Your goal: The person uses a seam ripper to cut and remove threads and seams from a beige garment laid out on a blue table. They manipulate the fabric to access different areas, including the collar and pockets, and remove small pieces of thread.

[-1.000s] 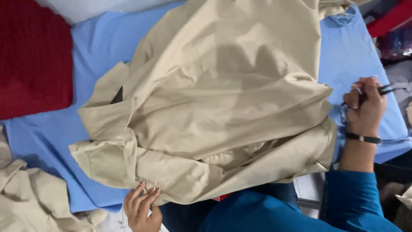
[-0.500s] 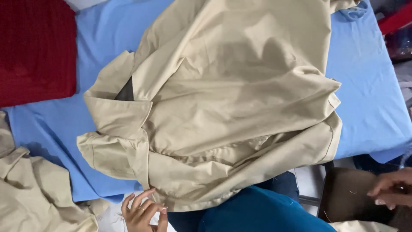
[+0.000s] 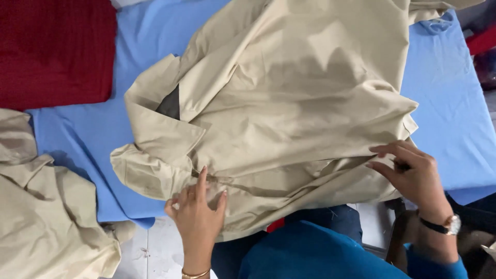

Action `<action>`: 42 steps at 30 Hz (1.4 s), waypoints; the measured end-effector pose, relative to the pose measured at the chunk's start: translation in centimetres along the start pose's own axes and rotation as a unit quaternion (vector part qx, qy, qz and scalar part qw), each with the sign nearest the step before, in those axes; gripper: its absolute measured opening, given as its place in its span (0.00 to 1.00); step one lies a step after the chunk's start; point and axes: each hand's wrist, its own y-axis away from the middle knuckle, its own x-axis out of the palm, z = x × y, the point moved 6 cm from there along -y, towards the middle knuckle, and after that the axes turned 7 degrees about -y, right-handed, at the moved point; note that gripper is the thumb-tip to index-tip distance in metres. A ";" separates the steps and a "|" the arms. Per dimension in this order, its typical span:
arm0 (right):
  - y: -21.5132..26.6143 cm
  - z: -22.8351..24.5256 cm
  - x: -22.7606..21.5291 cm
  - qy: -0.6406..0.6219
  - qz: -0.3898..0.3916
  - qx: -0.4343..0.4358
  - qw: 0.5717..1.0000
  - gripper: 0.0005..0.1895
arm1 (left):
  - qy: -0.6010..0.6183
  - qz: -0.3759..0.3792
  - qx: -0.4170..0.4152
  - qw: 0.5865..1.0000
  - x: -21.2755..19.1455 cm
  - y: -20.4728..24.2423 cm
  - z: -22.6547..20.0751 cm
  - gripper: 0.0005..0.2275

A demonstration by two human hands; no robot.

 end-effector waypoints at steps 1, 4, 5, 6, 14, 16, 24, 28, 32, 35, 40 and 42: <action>-0.4 -0.7 0.6 -0.001 0.004 -0.002 1.000 0.17 | -0.001 0.001 -0.004 1.000 0.2 0.8 0.8 0.29; -1.6 -1.8 3.2 0.144 0.045 -0.111 0.982 0.25 | 0.072 -0.004 -0.048 0.996 0.3 2.6 3.0 0.22; -1.9 -2.8 3.9 0.169 0.054 -0.095 0.980 0.22 | 0.128 0.037 -0.090 0.987 0.6 3.1 3.7 0.26; -2.0 -3.8 4.5 0.193 0.064 -0.079 0.976 0.18 | 0.183 0.077 -0.133 0.971 0.9 3.7 4.2 0.31; -7.6 -4.6 2.9 0.070 0.022 -0.080 0.994 0.08 | 0.075 0.013 -0.209 0.975 2.3 -0.1 3.8 0.38; -9.6 -5.2 4.1 0.053 0.028 -0.090 0.994 0.04 | 0.014 0.043 -0.238 0.970 4.0 -1.0 4.0 0.41; -11.4 -12.0 8.1 0.143 0.006 0.034 0.989 0.17 | 0.087 -0.239 -0.111 0.961 2.5 -0.5 7.0 0.10; -11.2 -11.8 8.1 0.136 0.008 0.030 0.990 0.17 | 0.301 -0.274 -0.317 0.857 4.1 2.8 16.6 0.15; -11.2 -11.9 8.1 0.141 0.004 0.039 0.989 0.15 | 0.725 -0.204 -0.503 0.425 9.7 5.1 19.0 0.19; -11.0 -11.7 8.2 0.137 0.003 0.030 0.990 0.15 | 0.686 -0.174 -0.557 0.436 9.1 5.9 17.5 0.20; -11.0 -11.8 8.1 0.147 0.001 0.028 0.989 0.16 | 0.544 -0.220 -0.553 0.591 7.3 6.7 17.3 0.19; -10.8 -11.8 8.1 0.134 -0.006 0.013 0.991 0.14 | 0.392 -0.286 -0.456 0.746 4.9 6.1 17.1 0.19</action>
